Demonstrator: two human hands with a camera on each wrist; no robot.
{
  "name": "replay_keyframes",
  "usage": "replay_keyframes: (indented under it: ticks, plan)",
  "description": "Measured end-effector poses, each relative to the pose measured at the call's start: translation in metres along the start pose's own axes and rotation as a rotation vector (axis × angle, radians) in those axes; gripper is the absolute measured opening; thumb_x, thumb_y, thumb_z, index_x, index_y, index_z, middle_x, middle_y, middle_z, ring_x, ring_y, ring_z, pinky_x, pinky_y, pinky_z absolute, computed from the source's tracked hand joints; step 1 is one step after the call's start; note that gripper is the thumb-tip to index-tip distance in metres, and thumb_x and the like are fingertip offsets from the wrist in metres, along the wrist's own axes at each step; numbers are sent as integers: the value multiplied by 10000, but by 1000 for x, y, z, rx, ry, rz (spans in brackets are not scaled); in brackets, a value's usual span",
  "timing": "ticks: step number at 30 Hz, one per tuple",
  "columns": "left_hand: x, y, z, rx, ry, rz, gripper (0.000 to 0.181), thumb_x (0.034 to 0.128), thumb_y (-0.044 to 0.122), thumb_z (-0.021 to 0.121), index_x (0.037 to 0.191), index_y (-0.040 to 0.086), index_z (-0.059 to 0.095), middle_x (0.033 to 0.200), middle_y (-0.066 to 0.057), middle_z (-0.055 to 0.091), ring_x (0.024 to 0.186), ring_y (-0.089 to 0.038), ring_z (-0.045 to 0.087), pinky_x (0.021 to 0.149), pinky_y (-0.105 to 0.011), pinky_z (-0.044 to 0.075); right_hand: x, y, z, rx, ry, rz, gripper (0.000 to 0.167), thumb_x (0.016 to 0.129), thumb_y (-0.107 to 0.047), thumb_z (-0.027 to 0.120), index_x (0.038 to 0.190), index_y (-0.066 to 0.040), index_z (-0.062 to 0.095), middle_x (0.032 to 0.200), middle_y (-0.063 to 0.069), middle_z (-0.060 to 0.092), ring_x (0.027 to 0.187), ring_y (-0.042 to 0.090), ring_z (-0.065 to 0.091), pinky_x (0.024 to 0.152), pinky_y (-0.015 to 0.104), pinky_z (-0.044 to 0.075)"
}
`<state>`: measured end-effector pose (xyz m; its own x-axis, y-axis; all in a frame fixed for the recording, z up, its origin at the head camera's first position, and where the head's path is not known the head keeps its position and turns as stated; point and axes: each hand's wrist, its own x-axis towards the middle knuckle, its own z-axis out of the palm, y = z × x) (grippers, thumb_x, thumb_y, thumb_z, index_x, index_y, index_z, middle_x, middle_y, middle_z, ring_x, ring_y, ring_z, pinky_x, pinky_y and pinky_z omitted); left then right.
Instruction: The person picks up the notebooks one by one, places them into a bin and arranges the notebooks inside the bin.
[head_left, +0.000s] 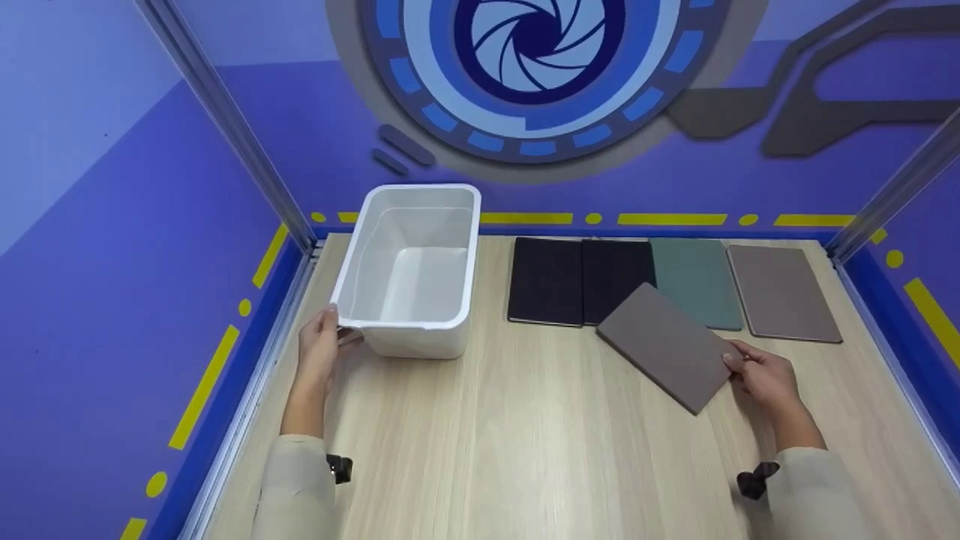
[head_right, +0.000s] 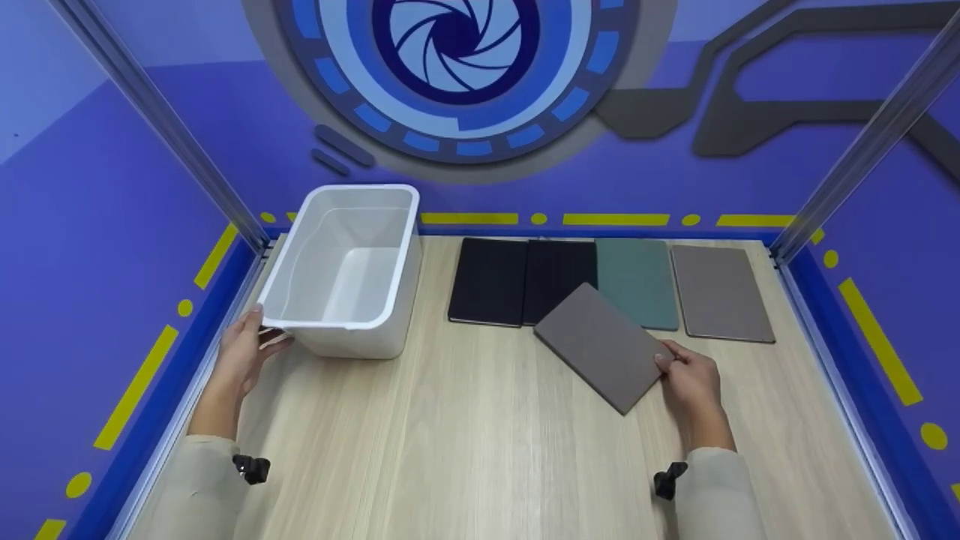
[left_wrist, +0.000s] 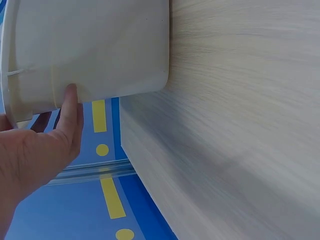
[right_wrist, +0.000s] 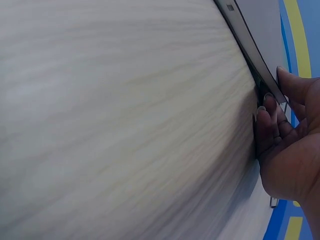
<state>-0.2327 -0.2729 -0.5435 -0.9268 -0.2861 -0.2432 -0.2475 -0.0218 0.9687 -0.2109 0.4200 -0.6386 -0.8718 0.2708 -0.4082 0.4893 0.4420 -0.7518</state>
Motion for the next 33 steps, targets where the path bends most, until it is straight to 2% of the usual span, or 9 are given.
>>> replay_keyframes:
  ticks: [3,11,15,18,21,24,27,33]
  plan:
    - [0,0,1,13,-9,-12,572,1178,370,318,1546,-49,447,1489,-276,542,1163,-190,690,1107,-426,571,0,1,-1,5,-7,-5,582,1126,-388,522,1649,-166,399,1655,241,457,897,-160,516,764,150,528]
    - [1,-1,3,31,-38,20,556,1182,351,287,1557,-32,434,1524,-291,505,1305,-302,624,1117,-472,562,-1,2,-4,7,-19,-5,598,1126,-422,516,1660,-191,377,1667,239,441,971,-115,525,778,149,525]
    - [1,1,0,73,-62,51,522,1185,330,268,1651,109,350,1591,-242,470,1373,-352,582,1119,-520,556,-1,2,-3,12,-20,-3,594,1121,-416,530,1654,-190,393,1628,232,486,943,-102,550,776,172,531]
    - [2,4,-1,119,-84,83,522,1187,306,256,1706,247,252,1634,-197,432,1323,-349,606,1083,-537,573,-1,0,-4,4,-1,-5,578,1116,-392,551,1639,-179,429,1485,167,618,904,-72,575,752,202,531]
    - [3,5,-1,172,-96,111,530,1187,292,252,1716,321,220,1655,-169,423,1252,-329,637,1033,-530,592,-1,0,-4,-6,17,-9,570,1111,-375,564,1628,-164,448,1395,114,670,884,-52,589,737,225,530]
    - [3,6,0,203,-110,120,527,1189,308,242,1713,348,221,1673,-152,417,1260,-315,636,1039,-527,594,-1,-1,-4,-12,21,-5,568,1114,-379,553,1631,-169,442,1483,167,626,884,-83,573,745,207,532]
    - [4,4,-2,204,-107,109,525,1188,328,239,1711,363,222,1687,-143,408,1285,-329,630,1062,-548,581,-1,0,-3,-8,10,-4,576,1117,-385,541,1638,-169,426,1599,236,515,897,-107,563,761,193,537]
    - [5,-1,-6,176,-101,115,516,1187,361,251,1702,373,257,1702,-112,410,1300,-321,623,1059,-553,581,0,-2,-2,-3,-9,10,588,1119,-395,534,1646,-165,408,1656,243,452,914,-112,541,768,173,535]
